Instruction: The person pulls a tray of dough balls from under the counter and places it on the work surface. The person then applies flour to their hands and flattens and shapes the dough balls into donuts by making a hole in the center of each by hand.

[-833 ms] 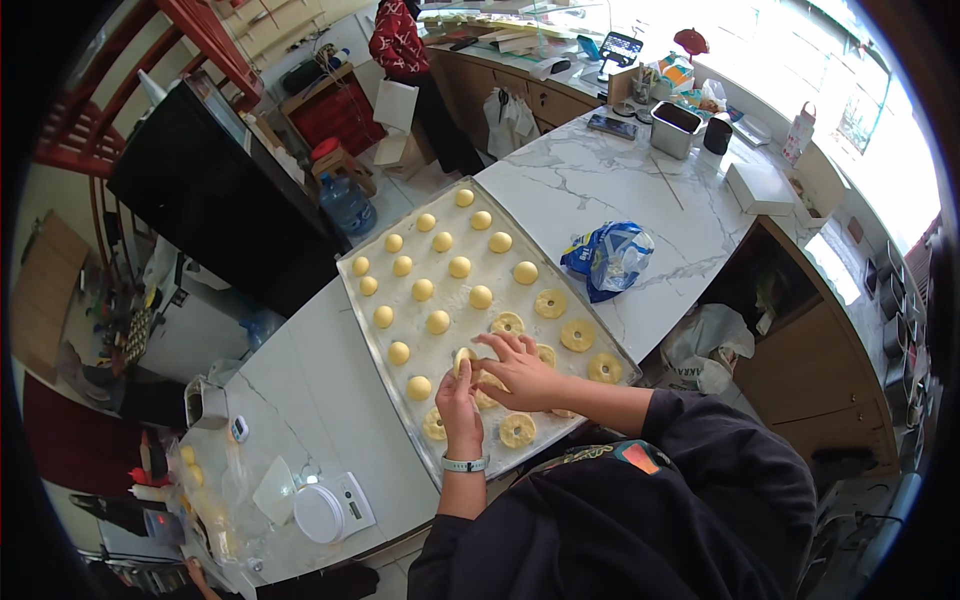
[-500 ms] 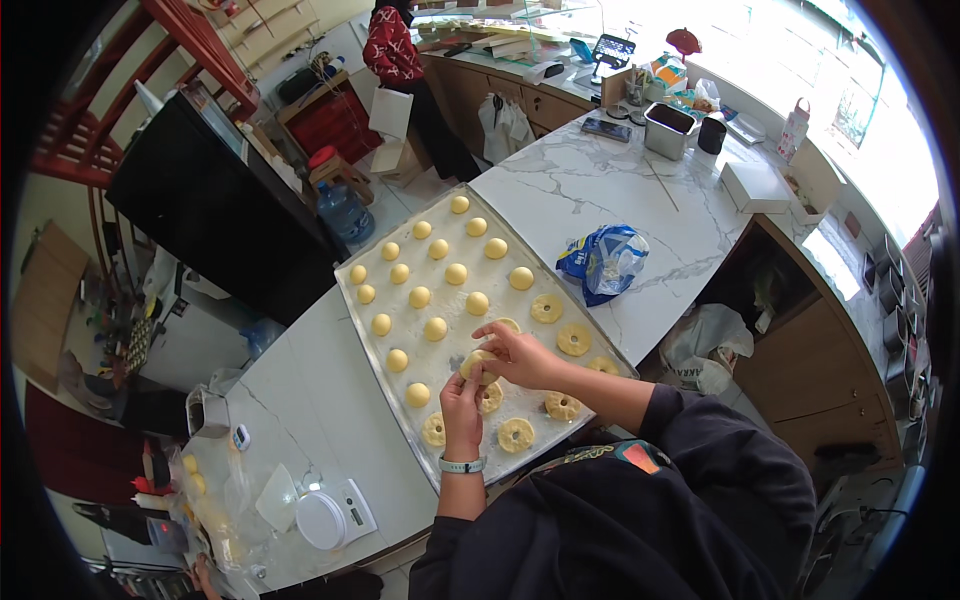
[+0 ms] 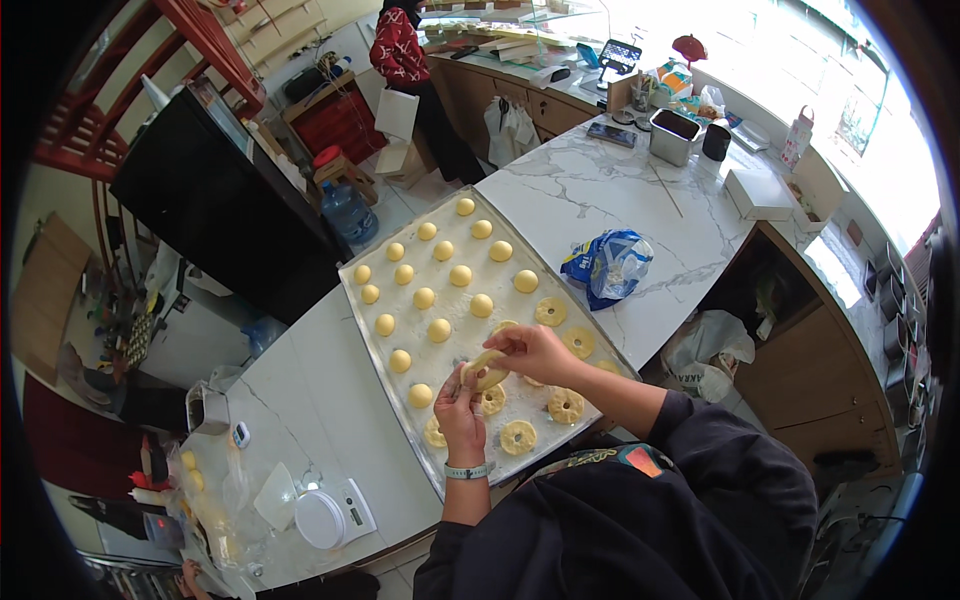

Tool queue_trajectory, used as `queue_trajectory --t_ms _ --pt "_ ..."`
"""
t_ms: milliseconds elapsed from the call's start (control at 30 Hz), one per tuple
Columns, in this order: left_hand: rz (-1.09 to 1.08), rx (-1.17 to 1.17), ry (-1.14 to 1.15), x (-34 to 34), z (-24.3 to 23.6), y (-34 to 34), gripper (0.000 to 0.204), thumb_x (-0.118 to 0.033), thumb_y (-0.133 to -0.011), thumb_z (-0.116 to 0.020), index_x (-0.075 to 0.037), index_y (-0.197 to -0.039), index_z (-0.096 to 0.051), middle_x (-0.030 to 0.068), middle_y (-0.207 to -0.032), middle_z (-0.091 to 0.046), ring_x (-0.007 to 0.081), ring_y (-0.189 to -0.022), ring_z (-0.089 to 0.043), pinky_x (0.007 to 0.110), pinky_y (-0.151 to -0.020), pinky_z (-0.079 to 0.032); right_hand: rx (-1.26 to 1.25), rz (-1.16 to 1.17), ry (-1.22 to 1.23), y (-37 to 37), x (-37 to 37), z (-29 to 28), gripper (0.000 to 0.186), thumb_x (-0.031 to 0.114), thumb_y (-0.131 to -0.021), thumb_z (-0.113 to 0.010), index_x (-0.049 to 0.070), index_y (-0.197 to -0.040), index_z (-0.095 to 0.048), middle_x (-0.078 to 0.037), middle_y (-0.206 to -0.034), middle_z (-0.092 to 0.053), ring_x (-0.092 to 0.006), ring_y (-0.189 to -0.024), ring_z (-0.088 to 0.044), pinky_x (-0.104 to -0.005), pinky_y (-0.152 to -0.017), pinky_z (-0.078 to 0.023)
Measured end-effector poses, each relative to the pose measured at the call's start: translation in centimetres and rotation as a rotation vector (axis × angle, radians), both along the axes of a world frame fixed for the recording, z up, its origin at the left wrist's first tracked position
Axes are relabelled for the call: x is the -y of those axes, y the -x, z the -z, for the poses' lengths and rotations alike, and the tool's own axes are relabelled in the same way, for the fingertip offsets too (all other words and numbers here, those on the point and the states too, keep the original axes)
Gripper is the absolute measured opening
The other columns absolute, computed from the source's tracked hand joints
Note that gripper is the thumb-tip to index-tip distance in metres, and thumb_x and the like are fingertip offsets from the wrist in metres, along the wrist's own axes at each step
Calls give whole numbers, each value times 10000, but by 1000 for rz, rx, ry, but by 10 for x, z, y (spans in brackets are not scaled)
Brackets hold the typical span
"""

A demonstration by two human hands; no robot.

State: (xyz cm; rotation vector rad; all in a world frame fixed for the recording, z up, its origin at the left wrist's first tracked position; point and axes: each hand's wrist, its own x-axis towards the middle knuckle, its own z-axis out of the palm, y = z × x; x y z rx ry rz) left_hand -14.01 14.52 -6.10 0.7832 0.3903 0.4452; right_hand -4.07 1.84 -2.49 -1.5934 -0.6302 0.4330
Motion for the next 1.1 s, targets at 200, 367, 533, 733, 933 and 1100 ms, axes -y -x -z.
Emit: queue_trajectory --t_ms 200,367,533,733,933,1100 --pt "91 -19 -68 -11 3 5 198 -31 -823 -624 40 -1006 -602 103 -912 -649 158 -811 -634 246 -710 -518 146 -93 72 10 7 -5 251 123 -775 -669 63 -1018 -653 -63 -814 -648 -105 -678 -581 -258 -642 -480" --pt "191 -25 -20 -8 1 4 189 -60 -827 -630 37 -988 -611 96 -888 -653 154 -805 -633 250 -698 -522 29 -114 14 7 6 1 257 107 -776 -668 56 -1027 -655 -59 -859 -662 -105 -737 -613 -244 -661 -486" --pt "112 -61 -41 -10 -7 8 181 -86 -825 -639 35 -959 -622 97 -875 -654 153 -796 -633 250 -694 -523 -149 -109 46 3 16 -6 238 94 -792 -656 29 -1021 -653 -47 -836 -659 -74 -737 -594 -229 -656 -479" --pt "273 -48 -41 -12 -4 7 182 -84 -820 -645 34 -958 -624 94 -870 -654 145 -777 -630 248 -690 -521 -75 -166 37 12 14 -16 216 95 -808 -652 21 -1012 -656 -18 -829 -644 -59 -771 -583 -215 -683 -470" --pt "384 -111 -74 -14 -8 7 167 -120 -841 -624 13 -942 -637 63 -848 -657 124 -775 -624 226 -684 -499 -185 -204 -6 9 11 -9 201 73 -832 -631 -12 -1014 -629 -27 -853 -644 -69 -823 -590 -211 -733 -472" --pt "213 -119 -41 -12 -9 9 177 -128 -837 -633 12 -946 -638 63 -855 -659 120 -767 -624 226 -682 -501 -221 -200 163 3 16 -9 219 76 -830 -635 -27 -1024 -617 -61 -914 -648 -89 -826 -603 -222 -753 -473"
